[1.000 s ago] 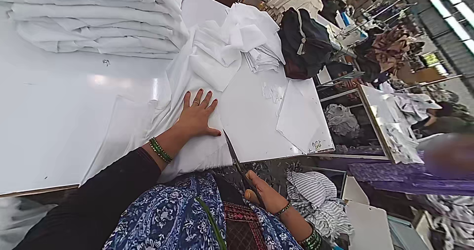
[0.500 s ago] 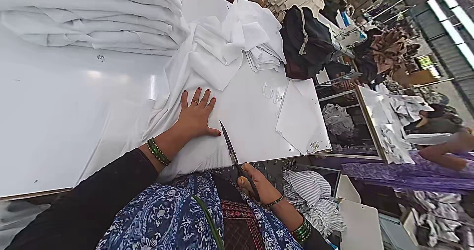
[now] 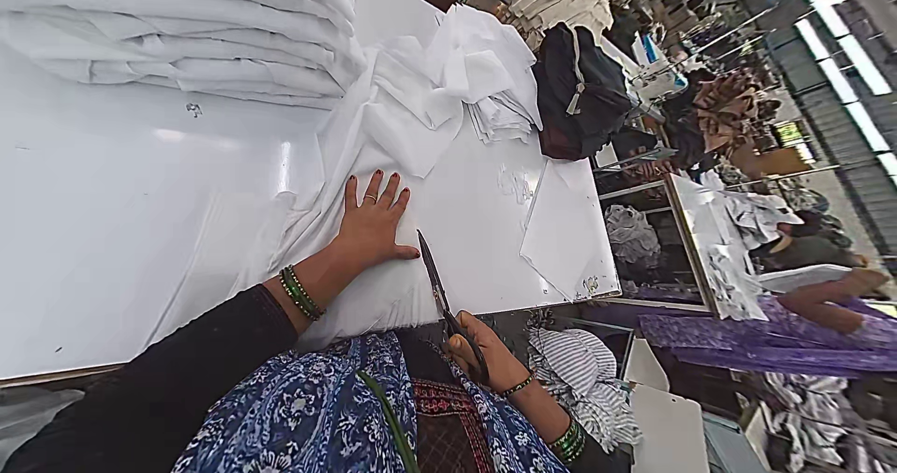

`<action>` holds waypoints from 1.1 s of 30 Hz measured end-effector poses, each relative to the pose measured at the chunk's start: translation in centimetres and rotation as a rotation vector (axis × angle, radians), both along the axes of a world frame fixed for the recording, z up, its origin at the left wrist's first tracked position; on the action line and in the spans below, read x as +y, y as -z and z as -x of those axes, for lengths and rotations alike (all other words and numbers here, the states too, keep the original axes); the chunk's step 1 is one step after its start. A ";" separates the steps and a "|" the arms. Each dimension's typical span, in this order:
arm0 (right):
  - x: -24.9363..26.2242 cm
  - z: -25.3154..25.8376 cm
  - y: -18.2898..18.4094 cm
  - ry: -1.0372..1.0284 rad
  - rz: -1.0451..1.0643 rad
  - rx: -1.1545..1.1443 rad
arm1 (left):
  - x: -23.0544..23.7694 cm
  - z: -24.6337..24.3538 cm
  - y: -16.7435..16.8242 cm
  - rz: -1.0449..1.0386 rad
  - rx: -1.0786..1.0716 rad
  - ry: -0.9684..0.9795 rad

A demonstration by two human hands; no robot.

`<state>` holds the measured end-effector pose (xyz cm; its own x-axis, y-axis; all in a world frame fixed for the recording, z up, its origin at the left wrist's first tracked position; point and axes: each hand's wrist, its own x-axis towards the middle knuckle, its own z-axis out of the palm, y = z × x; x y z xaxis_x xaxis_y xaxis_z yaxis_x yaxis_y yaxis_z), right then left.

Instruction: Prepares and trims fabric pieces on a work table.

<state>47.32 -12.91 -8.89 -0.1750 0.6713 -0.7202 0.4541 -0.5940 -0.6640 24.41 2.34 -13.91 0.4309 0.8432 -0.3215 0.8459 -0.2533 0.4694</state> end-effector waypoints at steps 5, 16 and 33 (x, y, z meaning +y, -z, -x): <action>1.2 -0.1 -0.2 -0.089 0.045 -0.020 | 0.0 0.0 0.3 -0.013 -0.021 0.000; 0.3 -0.7 0.0 -0.077 -0.004 -0.033 | 0.1 0.0 0.1 0.018 -0.011 0.001; -0.3 -0.4 0.3 0.009 -0.058 -0.039 | 0.1 -0.1 0.2 0.010 -0.021 -0.007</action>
<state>47.73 -13.17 -9.17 -0.1416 0.7134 -0.6863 0.4753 -0.5591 -0.6793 24.52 2.46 -14.12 0.4317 0.8429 -0.3211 0.8374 -0.2423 0.4899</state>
